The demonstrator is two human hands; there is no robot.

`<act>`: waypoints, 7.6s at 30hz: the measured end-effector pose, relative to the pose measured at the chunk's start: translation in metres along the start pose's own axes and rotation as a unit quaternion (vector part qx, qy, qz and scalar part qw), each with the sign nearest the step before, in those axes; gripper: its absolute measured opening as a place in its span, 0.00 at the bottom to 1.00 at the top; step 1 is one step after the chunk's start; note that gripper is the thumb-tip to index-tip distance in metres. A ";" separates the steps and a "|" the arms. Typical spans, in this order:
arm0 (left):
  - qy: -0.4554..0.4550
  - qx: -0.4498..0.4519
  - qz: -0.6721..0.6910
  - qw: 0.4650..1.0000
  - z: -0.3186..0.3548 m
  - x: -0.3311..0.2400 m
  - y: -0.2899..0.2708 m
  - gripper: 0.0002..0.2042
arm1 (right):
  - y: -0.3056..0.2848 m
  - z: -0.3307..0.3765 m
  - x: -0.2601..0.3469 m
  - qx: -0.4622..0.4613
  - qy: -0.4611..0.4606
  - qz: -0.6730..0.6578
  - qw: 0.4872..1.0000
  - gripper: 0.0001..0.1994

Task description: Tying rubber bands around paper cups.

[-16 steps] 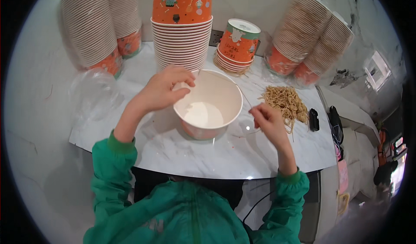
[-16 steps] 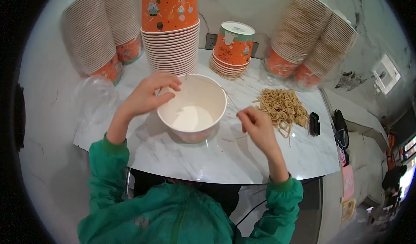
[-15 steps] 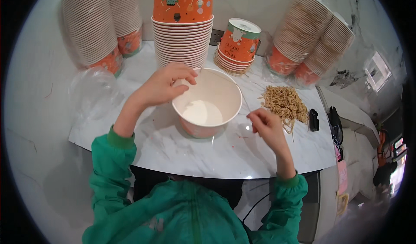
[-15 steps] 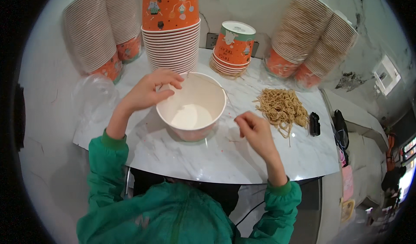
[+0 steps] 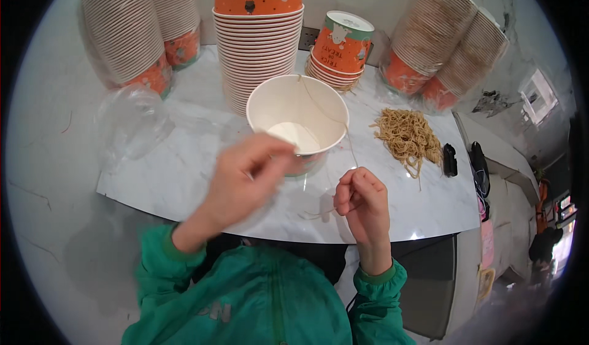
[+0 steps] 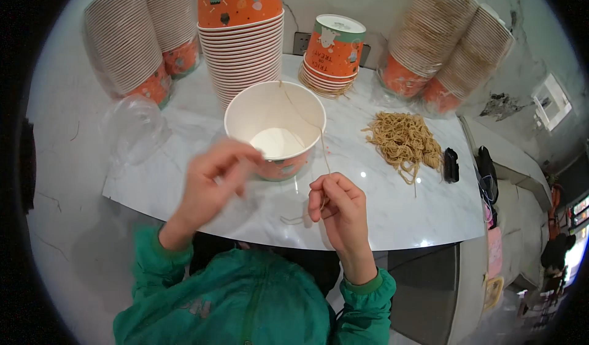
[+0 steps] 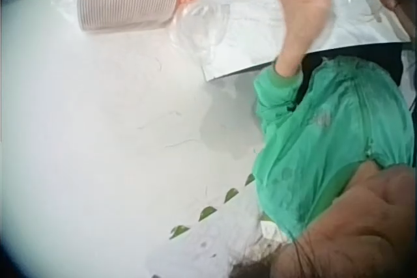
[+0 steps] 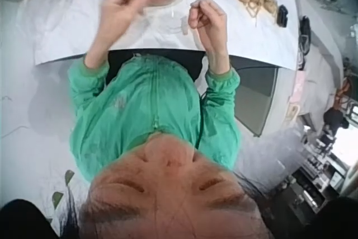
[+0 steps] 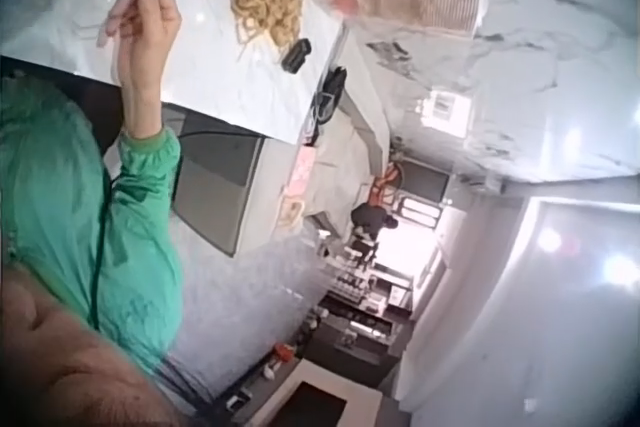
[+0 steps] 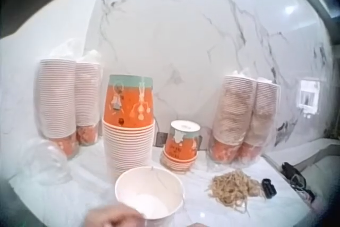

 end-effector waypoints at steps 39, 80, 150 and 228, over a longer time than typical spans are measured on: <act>0.201 0.093 -0.289 0.931 0.007 -0.034 0.030 0.07 | 0.065 0.011 0.019 0.037 -0.278 0.497 0.821 0.07; 0.020 0.138 -0.150 0.979 -0.002 -0.018 0.023 0.03 | 0.071 0.026 0.024 -0.021 -0.420 0.530 0.736 0.09; 0.164 0.310 -0.375 0.858 -0.091 -0.016 0.033 0.10 | 0.056 -0.004 0.019 -0.032 -0.203 0.625 0.753 0.06; -0.077 -0.178 0.192 0.962 0.054 0.053 0.023 0.04 | 0.100 0.035 0.011 0.005 -0.387 0.623 0.680 0.18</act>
Point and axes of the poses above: each hand's wrist, its own z-axis away from the middle knuckle, its own y-axis out of the palm, x = y × z, the point moved 8 cm from there along -z, towards the middle knuckle, and after that the axes turned 1 degree about -y, right-handed, at the moved point
